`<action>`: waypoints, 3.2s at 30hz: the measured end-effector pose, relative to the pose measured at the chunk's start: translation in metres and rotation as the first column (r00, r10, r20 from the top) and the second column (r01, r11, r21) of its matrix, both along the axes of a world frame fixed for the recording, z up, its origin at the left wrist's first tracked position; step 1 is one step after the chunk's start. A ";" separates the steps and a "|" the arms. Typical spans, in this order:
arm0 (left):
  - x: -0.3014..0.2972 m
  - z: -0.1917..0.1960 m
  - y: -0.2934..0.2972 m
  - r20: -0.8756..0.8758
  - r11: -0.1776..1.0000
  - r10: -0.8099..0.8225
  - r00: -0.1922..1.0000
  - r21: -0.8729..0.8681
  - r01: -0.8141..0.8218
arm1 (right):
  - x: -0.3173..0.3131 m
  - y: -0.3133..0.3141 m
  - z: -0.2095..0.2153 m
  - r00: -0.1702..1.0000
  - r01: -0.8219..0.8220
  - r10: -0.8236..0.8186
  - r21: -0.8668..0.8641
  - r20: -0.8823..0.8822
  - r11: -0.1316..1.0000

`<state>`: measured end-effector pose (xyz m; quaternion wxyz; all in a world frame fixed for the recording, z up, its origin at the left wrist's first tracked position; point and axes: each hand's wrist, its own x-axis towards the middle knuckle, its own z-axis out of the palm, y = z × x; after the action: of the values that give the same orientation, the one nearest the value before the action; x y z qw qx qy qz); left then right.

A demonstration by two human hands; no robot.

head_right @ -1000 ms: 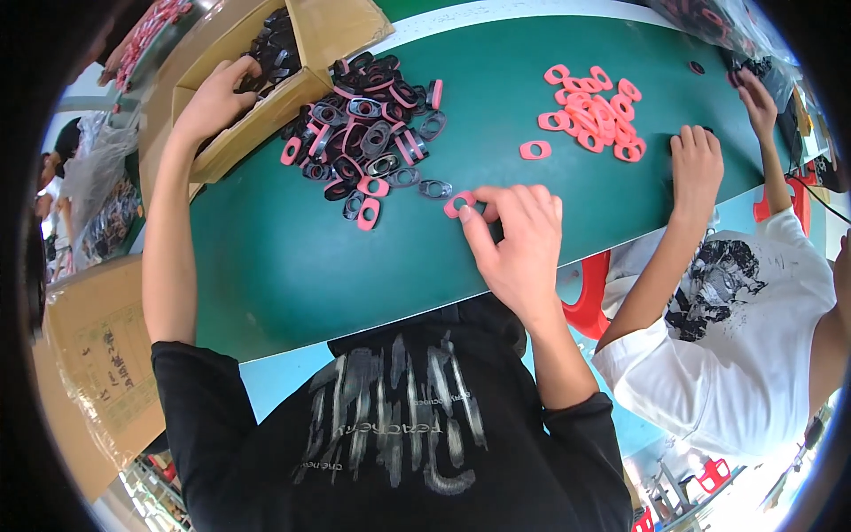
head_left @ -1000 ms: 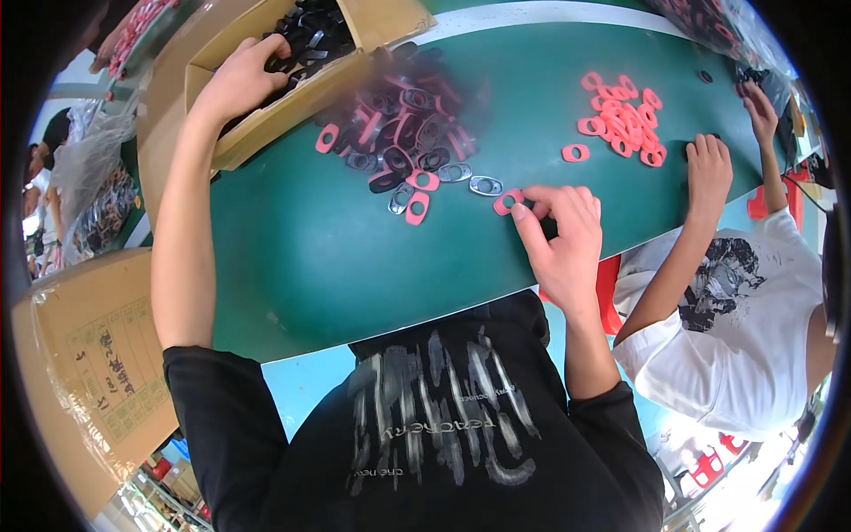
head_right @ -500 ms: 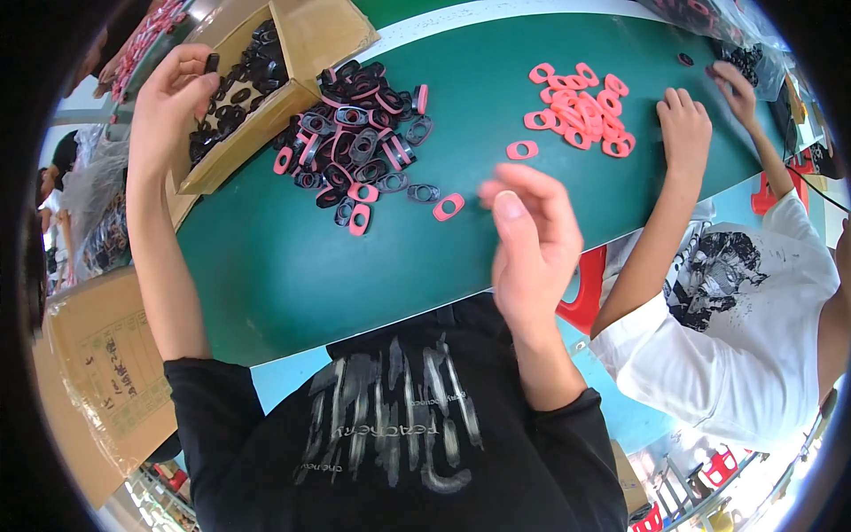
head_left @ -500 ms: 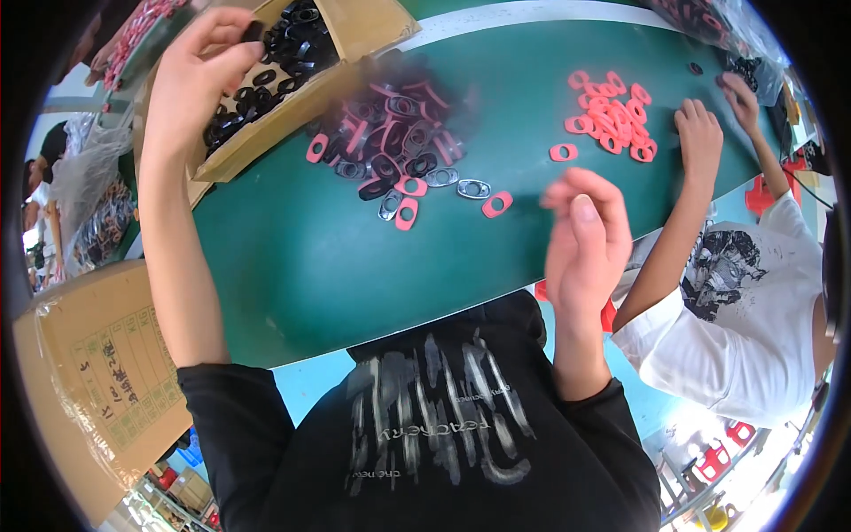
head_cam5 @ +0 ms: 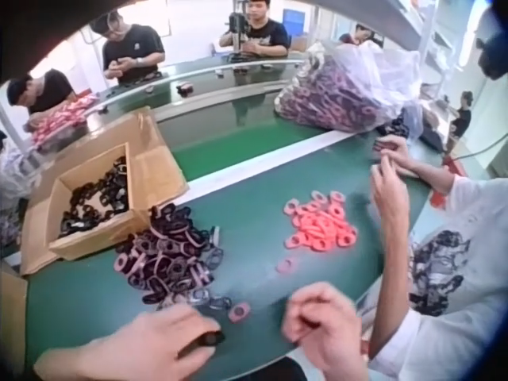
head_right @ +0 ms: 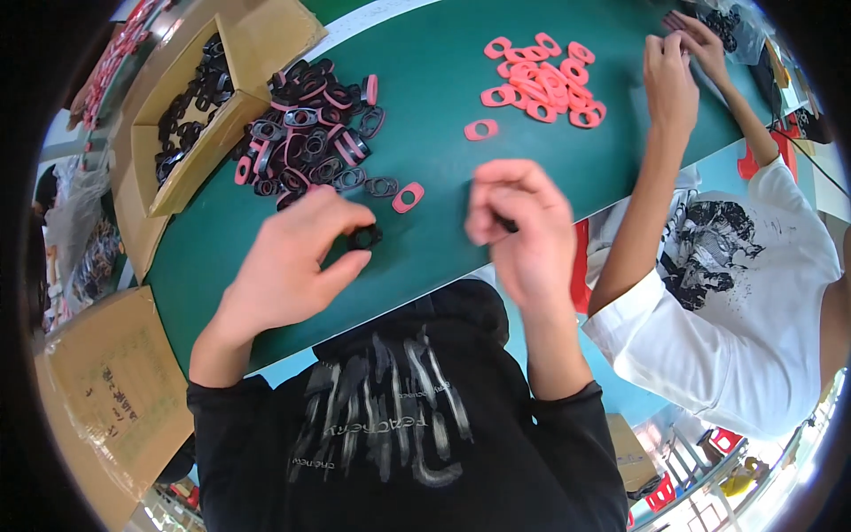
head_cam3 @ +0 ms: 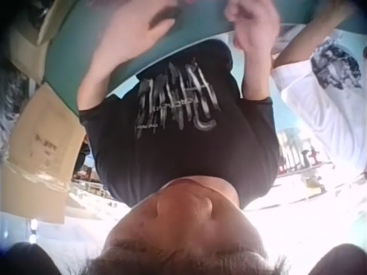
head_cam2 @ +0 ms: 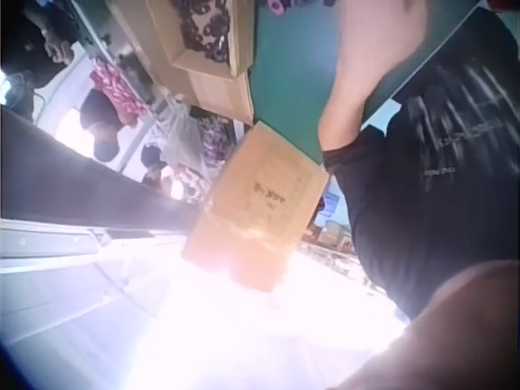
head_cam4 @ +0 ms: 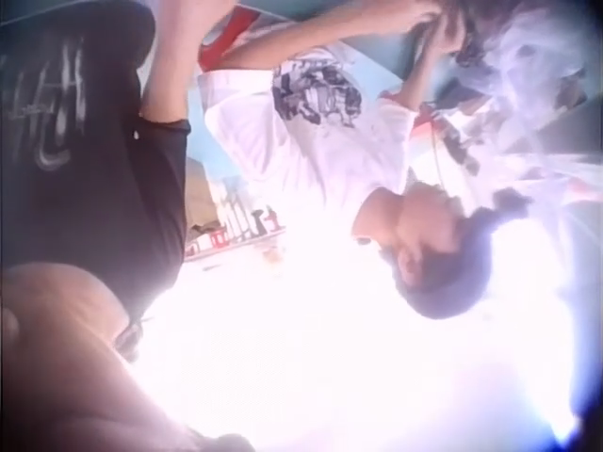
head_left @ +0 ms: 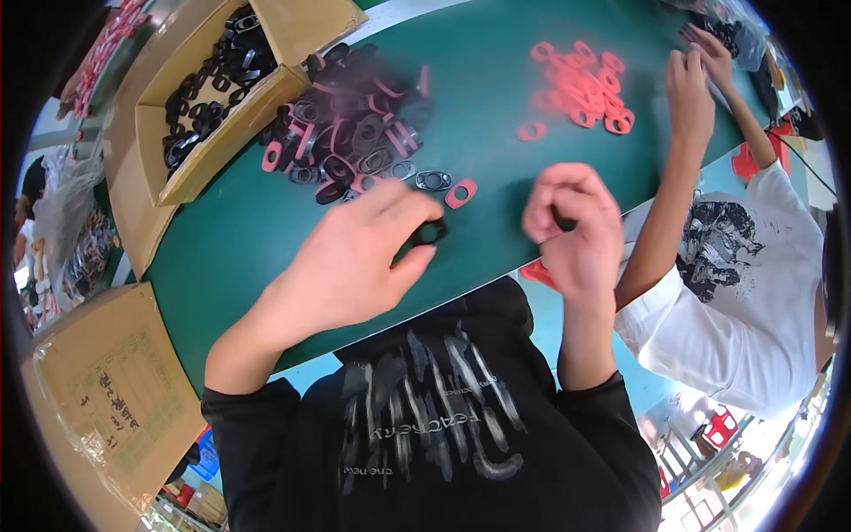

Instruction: The person assembles components by taking plastic pieces from a box and attaching rubber rings onto them by hand.

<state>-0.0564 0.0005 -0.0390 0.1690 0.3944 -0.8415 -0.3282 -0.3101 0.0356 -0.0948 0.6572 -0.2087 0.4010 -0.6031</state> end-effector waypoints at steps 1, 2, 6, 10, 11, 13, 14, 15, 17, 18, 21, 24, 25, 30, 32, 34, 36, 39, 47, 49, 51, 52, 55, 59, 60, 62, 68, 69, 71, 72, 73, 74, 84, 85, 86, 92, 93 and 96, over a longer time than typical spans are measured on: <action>0.006 -0.014 0.007 0.074 1.000 -0.002 0.997 0.001 0.002 | -0.012 -0.003 -0.002 0.994 -0.003 -0.002 -0.046 -0.106 0.999; 0.009 -0.025 0.014 0.111 1.000 0.014 0.994 -0.013 -0.013 | -0.020 -0.005 -0.003 0.978 -0.010 -0.008 -0.087 -0.209 0.996; 0.012 -0.031 0.022 0.177 0.991 0.050 0.983 -0.132 -0.027 | -0.016 -0.025 0.002 0.424 -0.073 -0.060 -0.100 -0.904 0.992; 0.011 -0.030 0.024 0.179 0.973 0.090 0.980 -0.227 -0.048 | -0.011 -0.047 0.011 0.261 -0.187 0.036 -0.014 -0.965 0.982; 0.011 -0.031 0.024 0.171 0.964 0.103 0.980 -0.259 -0.057 | -0.010 -0.047 0.010 0.242 -0.282 -0.004 -0.074 -0.970 0.957; 0.009 -0.035 0.023 0.172 0.958 0.129 0.977 -0.278 -0.077 | -0.004 -0.043 0.014 0.199 -0.470 0.027 -0.071 -0.980 0.880; 0.008 -0.036 0.023 0.174 0.950 0.151 0.973 -0.297 -0.095 | 0.002 -0.041 0.013 0.136 -0.528 0.017 -0.058 -0.991 0.847; 0.005 -0.036 0.023 0.174 0.951 0.150 0.973 -0.296 -0.094 | 0.007 -0.038 0.010 0.073 -0.582 0.002 -0.041 -0.997 0.812; 0.000 -0.033 0.023 0.207 0.944 0.114 0.972 -0.327 -0.041 | 0.012 -0.032 0.008 0.032 -0.599 -0.027 -0.041 -0.999 0.799; -0.003 -0.034 0.022 0.205 0.945 0.109 0.973 -0.326 -0.037 | 0.012 -0.030 0.005 0.015 -0.609 -0.035 -0.037 -0.999 0.792; -0.008 -0.036 0.022 0.197 0.940 0.098 0.976 -0.340 -0.026 | 0.013 -0.021 0.007 0.007 -0.624 -0.050 -0.044 -0.999 0.780; -0.012 -0.039 0.020 0.237 0.943 0.081 0.968 -0.334 0.003 | 0.013 -0.015 0.006 0.019 -0.625 -0.099 -0.089 -0.995 0.776; -0.013 -0.038 0.017 0.196 0.942 0.073 0.978 -0.334 -0.003 | 0.013 -0.015 0.005 0.029 -0.619 -0.087 -0.087 -0.996 0.781; -0.011 -0.035 0.012 0.151 0.955 0.013 0.988 -0.295 0.033 | 0.011 -0.016 0.005 0.054 -0.617 -0.084 -0.100 -0.995 0.780; -0.014 -0.028 0.013 0.120 0.959 -0.016 0.993 -0.280 0.050 | 0.010 -0.016 0.003 0.055 -0.624 -0.092 -0.106 -0.994 0.774; -0.018 -0.032 0.012 0.110 0.950 -0.070 0.991 -0.294 0.100 | 0.010 -0.017 0.003 0.075 -0.622 -0.104 -0.128 -0.992 0.773; -0.020 -0.046 0.013 0.083 0.934 -0.121 0.989 -0.329 0.142 | 0.011 -0.018 0.002 0.074 -0.628 -0.103 -0.127 -0.992 0.768; -0.019 -0.040 0.011 0.071 0.928 -0.129 0.989 -0.342 0.146 | 0.007 -0.016 0.003 0.068 -0.623 -0.104 -0.123 -0.992 0.772; -0.005 -0.037 0.018 0.206 0.983 -0.057 0.977 -0.159 0.091 | -0.003 -0.024 0.010 0.173 -0.507 -0.037 -0.121 -0.984 0.853; -0.005 -0.035 0.020 0.188 0.988 -0.003 0.982 -0.149 0.032 | -0.016 -0.034 0.014 0.162 -0.320 0.045 -0.010 -0.986 0.947; -0.006 -0.028 0.022 0.117 0.990 0.061 0.991 -0.133 -0.045 | -0.029 -0.046 0.011 0.097 -0.267 0.026 -0.001 -0.995 0.964; -0.007 -0.025 0.022 0.116 0.990 0.058 0.992 -0.131 -0.043 | -0.033 -0.051 0.006 0.060 -0.269 0.027 0.009 -0.998 0.963; -0.009 -0.025 0.023 0.109 0.989 0.013 0.994 -0.145 0.003 | -0.027 -0.057 0.004 -0.027 -0.327 -0.027 -0.017 -0.999 0.945; -0.011 -0.037 0.021 0.075 0.974 -0.037 0.996 -0.219 0.053 | -0.019 -0.056 0.007 0.023 -0.319 -0.014 -0.021 -1.000 0.948; -0.013 -0.037 0.020 0.028 0.972 -0.039 0.999 -0.231 0.044 | -0.017 -0.051 0.012 0.013 -0.301 0.046 0.040 -0.999 0.953; -0.022 -0.035 0.015 0.009 0.965 -0.024 1.000 -0.261 0.025 | -0.015 -0.041 0.018 0.005 -0.287 0.108 0.102 -0.994 0.953; -0.041 -0.041 0.003 0.137 0.965 -0.005 0.991 -0.259 0.041 | -0.025 -0.020 0.029 -0.038 -0.223 0.259 0.261 -0.965 0.939; -0.041 -0.041 0.003 0.175 0.969 0.000 0.985 -0.242 0.043 | -0.027 -0.018 0.031 -0.012 -0.232 0.277 0.273 -0.961 0.934; -0.040 -0.041 0.004 0.167 0.977 -0.001 0.986 -0.208 0.037 | -0.033 -0.015 0.031 0.016 -0.235 0.298 0.286 -0.955 0.929; -0.039 -0.041 0.004 0.160 0.984 0.007 0.987 -0.175 0.022 | -0.036 -0.013 0.029 0.021 -0.255 0.276 0.262 -0.961 0.931; -0.038 -0.041 0.003 0.160 0.984 0.001 0.987 -0.174 0.027 | -0.038 -0.012 0.029 0.025 -0.276 0.253 0.237 -0.967 0.931; -0.037 -0.042 0.002 0.146 0.988 -0.004 0.989 -0.155 0.027 | -0.038 -0.010 0.028 0.027 -0.272 0.254 0.238 -0.967 0.932; -0.046 -0.035 -0.006 0.202 0.986 -0.087 0.976 -0.121 0.113 | -0.023 -0.007 0.026 0.033 -0.260 0.304 0.286 -0.952 0.922; -0.047 -0.034 -0.006 0.200 0.986 -0.081 0.976 -0.124 0.107 | -0.026 -0.006 0.023 0.111 -0.281 0.249 0.209 -0.962 0.937; -0.048 -0.034 -0.005 0.243 0.985 -0.084 0.966 -0.125 0.117 | -0.027 -0.007 0.024 0.191 -0.297 0.193 0.131 -0.962 0.946; -0.030 -0.023 -0.008 0.364 0.980 0.065 0.929 -0.197 0.009 | -0.036 -0.004 0.026 0.079 -0.507 0.194 0.129 -0.978 0.852; -0.022 -0.020 -0.011 0.381 0.979 0.098 0.919 -0.203 -0.021 | -0.034 -0.004 0.024 0.080 -0.505 0.198 0.131 -0.977 0.853; -0.004 -0.008 -0.016 0.283 0.965 0.188 0.940 -0.234 -0.122 | -0.020 -0.004 0.016 0.046 -0.437 0.103 0.072 -0.994 0.896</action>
<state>-0.0600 -0.0160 -0.0472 0.1047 0.4851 -0.8537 -0.1575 -0.3300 0.0312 -0.0784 0.2897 -0.7080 0.6064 -0.2168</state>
